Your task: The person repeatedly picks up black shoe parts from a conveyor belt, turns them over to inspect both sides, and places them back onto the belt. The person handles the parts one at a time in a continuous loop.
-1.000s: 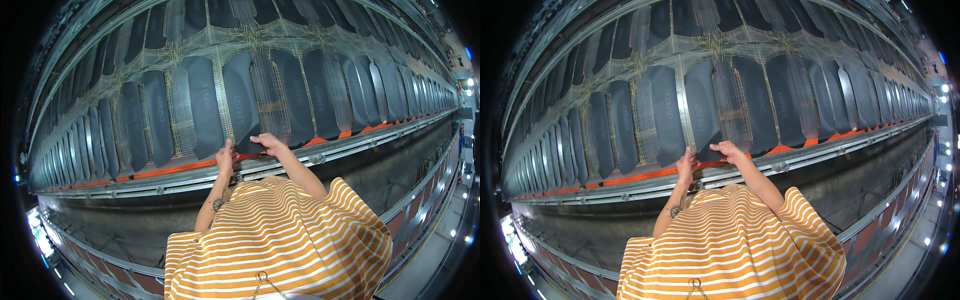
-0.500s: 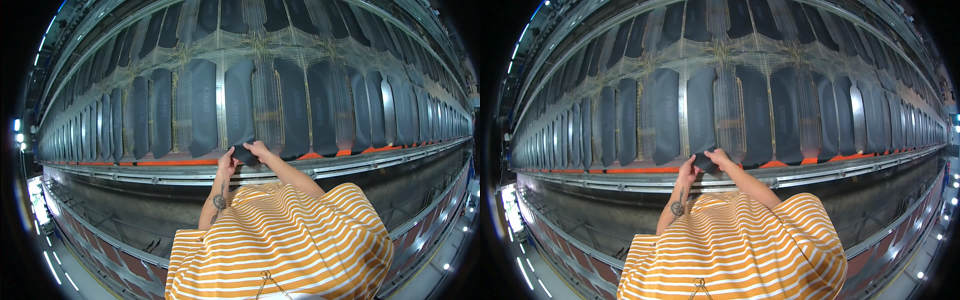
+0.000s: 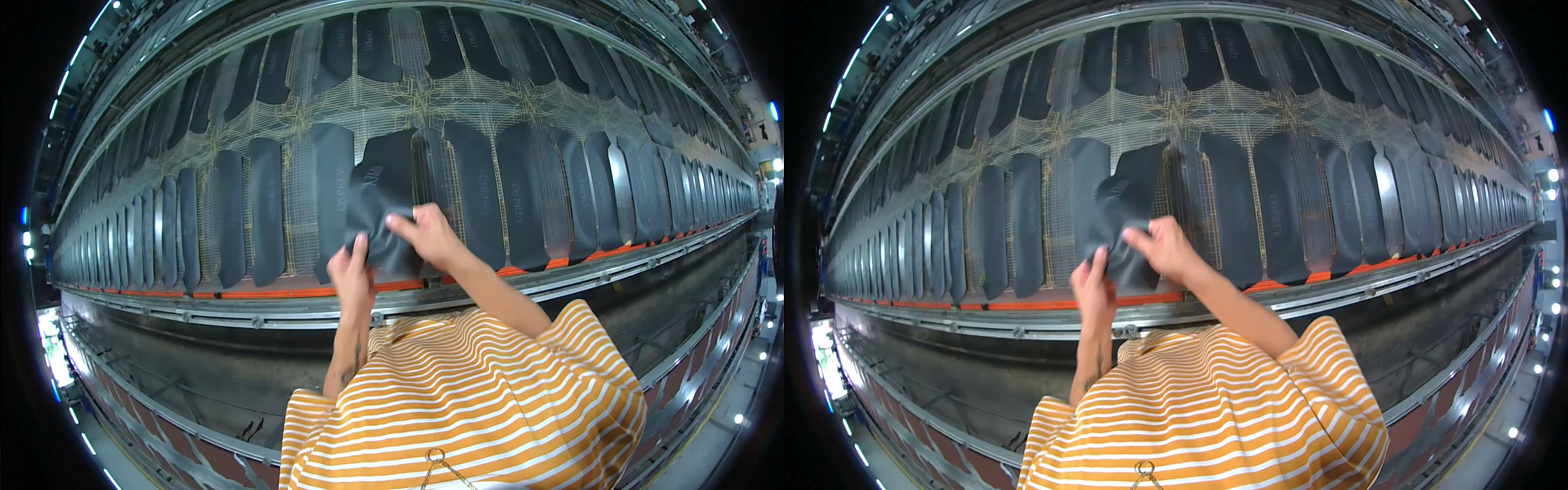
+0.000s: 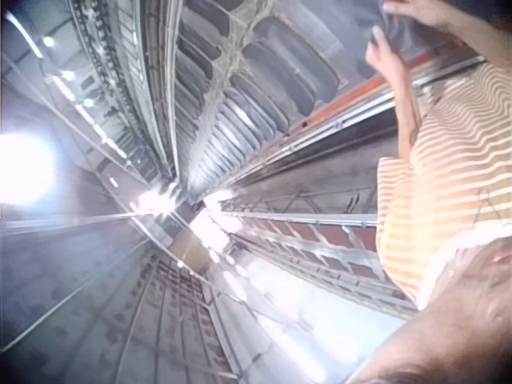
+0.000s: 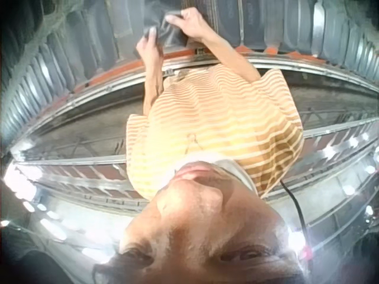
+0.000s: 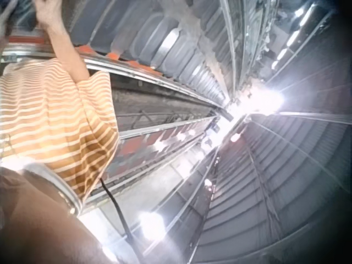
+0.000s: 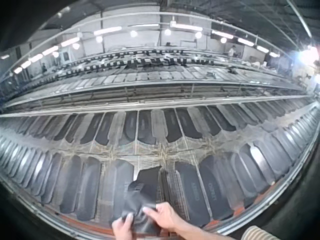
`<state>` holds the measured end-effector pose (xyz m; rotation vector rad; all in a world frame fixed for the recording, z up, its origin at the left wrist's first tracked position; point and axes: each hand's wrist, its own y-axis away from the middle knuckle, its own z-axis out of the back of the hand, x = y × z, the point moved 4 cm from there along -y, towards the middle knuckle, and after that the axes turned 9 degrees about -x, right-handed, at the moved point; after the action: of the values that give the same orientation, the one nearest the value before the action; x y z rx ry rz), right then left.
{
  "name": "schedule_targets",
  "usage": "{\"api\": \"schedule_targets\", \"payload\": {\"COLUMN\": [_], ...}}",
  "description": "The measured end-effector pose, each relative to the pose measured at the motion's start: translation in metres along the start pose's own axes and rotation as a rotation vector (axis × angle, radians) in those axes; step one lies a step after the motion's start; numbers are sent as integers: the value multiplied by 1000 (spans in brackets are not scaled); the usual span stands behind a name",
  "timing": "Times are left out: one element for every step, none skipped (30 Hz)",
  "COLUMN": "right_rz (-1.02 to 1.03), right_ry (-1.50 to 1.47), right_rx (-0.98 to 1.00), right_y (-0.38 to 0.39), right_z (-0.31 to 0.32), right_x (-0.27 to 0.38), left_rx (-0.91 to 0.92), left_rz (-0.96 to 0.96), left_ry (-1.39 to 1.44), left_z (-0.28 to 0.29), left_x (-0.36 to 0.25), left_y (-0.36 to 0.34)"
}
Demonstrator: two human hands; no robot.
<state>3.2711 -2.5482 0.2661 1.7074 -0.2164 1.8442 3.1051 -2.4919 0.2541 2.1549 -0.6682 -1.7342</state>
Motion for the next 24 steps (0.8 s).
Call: {"api": "schedule_targets", "payload": {"right_rz": [21, 25, -37, 20, -5, -57, -89, -103, -102, -96, -105, -116, -63, -68, 4, 77, 67, 59, -11, -82, -48, -14, -137, -259], "right_ry": [-32, -85, -188, -77, -87, -105, 76, 52, 138, 220, 299, 383, 355, 399, 446, 493, 616, 739, 784, 830, 850, 864, 835, 803], "right_rx": [50, 112, 232, 296, 487, 664, 778, 860, 945, 1036, 1112, 1178, 1217, 1266, 1280, 1294, 1278, 1260, 1198, 1141, 1015, 891, 785, 676], "right_y": [15, 32, 44, 42, 38, 41, 37, 37, 34, 30, 27, 24, 22, 19, 11, 3, -14, -34, -55, -79, -108, -138, -170, -197], "right_z": [8, 14, 14, 15, 15, 18, 25, 31, 39, 48, 57, 67, 78, 88, 99, 110, 121, 134, 149, 165, 187, 204, 210, 214], "right_x": [16, 35, 70, 43, 50, 53, 45, 43, 26, 8, 6, 4, -1, -1, -6, -9, -10, -9, -8, -9, -20, -33, -39, -45], "left_rx": [95, 167, 288, 328, 365, 395, 488, 593, 700, 593, 446, 308, 270, 235, 197, 207, 205, 201, 115, 43, -23, -91, -108, -123], "left_rz": [22, 51, 298, 321, 334, 375, 384, 387, 393, 533, 550, 571, 603, 633, 660, 637, 602, 567, 479, 410, 346, 281, 241, 201], "left_ry": [132, 244, 468, 525, 584, 635, 662, 692, 724, 879, 785, 691, 662, 630, 601, 556, 511, 468, 479, 465, 447, 423, 419, 413], "left_z": [-4, -1, 11, 2, 10, 25, 28, 21, 15, 20, 39, 50, 40, 26, 18, 18, 25, 33, 42, 53, 64, 76, 88, 101], "left_x": [-7, -14, -12, -21, -8, 17, 28, 34, 43, 63, 92, 114, 115, 107, 103, 105, 107, 110, 110, 111, 113, 114, 118, 124], "left_y": [10, 20, 19, 16, -3, -23, -39, -64, -89, -120, -159, -186, -187, -182, -179, -179, -179, -178, -179, -173, -165, -157, -148, -140]}}
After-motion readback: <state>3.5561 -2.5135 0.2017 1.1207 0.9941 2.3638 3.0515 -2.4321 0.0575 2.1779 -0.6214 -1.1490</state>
